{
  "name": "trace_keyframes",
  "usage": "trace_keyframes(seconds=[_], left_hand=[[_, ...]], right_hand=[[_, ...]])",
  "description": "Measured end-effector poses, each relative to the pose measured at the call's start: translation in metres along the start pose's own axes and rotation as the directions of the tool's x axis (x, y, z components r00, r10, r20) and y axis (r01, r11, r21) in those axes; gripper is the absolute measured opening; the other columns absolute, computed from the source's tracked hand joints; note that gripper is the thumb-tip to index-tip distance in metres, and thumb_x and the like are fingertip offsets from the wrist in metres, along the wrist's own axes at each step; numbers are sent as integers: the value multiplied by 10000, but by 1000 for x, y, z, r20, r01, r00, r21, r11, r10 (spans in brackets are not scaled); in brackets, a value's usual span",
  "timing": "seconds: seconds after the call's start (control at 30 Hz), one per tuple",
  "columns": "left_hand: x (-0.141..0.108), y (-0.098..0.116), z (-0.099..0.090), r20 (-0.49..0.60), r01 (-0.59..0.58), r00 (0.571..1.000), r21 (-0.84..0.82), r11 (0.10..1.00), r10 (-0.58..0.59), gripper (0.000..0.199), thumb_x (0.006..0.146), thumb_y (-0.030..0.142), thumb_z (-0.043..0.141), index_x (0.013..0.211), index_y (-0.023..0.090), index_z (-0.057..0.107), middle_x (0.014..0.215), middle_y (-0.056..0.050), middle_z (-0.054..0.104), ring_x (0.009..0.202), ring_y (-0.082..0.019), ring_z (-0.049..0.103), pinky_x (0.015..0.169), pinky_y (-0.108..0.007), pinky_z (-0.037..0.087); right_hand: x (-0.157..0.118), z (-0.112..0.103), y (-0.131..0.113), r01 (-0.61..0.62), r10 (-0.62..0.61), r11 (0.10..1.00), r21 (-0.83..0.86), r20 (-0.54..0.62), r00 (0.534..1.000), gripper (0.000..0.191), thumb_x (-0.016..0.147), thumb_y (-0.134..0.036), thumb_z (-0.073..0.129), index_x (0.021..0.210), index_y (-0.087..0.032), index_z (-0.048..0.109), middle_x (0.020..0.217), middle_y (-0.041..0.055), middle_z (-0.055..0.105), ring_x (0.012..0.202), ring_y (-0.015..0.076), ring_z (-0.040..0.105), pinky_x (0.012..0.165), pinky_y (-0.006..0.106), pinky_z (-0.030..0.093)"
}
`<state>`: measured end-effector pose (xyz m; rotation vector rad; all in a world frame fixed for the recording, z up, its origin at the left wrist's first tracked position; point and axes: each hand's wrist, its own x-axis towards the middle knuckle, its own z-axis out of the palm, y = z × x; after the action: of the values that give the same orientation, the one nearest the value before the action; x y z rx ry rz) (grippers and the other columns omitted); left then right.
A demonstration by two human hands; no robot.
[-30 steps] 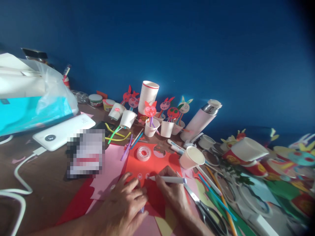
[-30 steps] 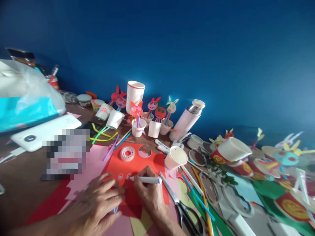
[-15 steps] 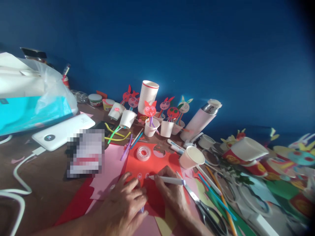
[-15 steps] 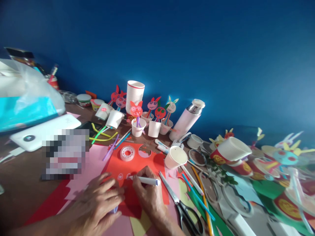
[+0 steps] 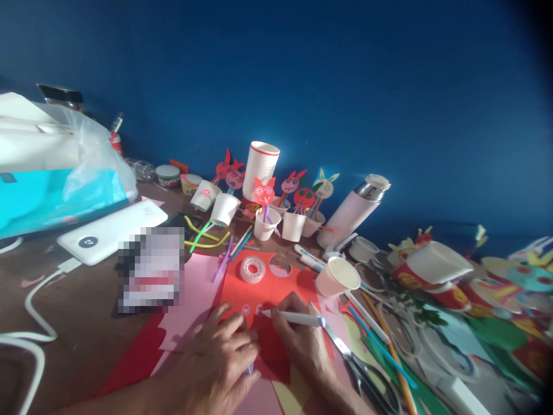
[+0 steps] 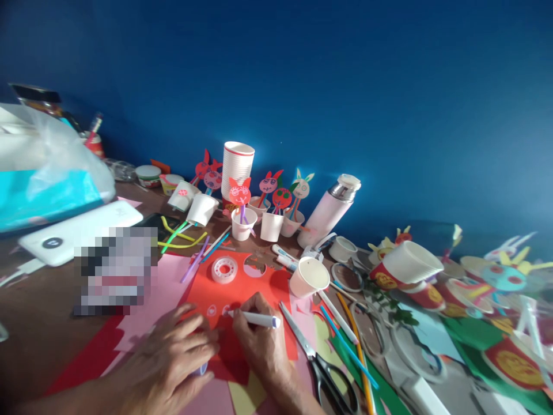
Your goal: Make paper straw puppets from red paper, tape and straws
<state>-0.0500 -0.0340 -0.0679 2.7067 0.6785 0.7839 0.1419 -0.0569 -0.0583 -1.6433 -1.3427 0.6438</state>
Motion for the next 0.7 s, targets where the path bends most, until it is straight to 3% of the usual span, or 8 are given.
trace_keyframes(seconds=[0.27, 0.43, 0.7], left_hand=[[0, 1, -1, 25, 30, 999, -15, 999, -30, 146, 908, 276, 552, 1023, 251, 637, 998, 5, 726, 1101, -239, 588, 1124, -472, 275], [0, -2, 2, -28, -18, 999, 22, 1000, 19, 173, 906, 295, 556, 1053, 247, 634, 1044, 5, 730, 1088, -231, 585, 1128, -426, 252], [1, -8, 4, -12, -50, 999, 59, 997, 51, 146, 897, 354, 599, 981, 247, 652, 1055, 26, 731, 1024, -203, 594, 1129, -391, 244]], right_hand=[[1, 0, -4, -66, 62, 995, 77, 55, 997, 198, 771, -296, 577, 633, -214, 460, 560, -33, 514, 515, 121, 455, 488, 229, 359], [2, -2, -1, -92, 110, 964, 248, -61, 992, 243, 820, -395, 584, 687, -219, 482, 577, -44, 484, 523, 125, 438, 481, 232, 372], [2, -7, 2, 147, -104, 978, 147, -264, 959, 196, 951, -415, 502, 945, -232, 572, 827, 15, 630, 690, 154, 594, 663, 253, 509]])
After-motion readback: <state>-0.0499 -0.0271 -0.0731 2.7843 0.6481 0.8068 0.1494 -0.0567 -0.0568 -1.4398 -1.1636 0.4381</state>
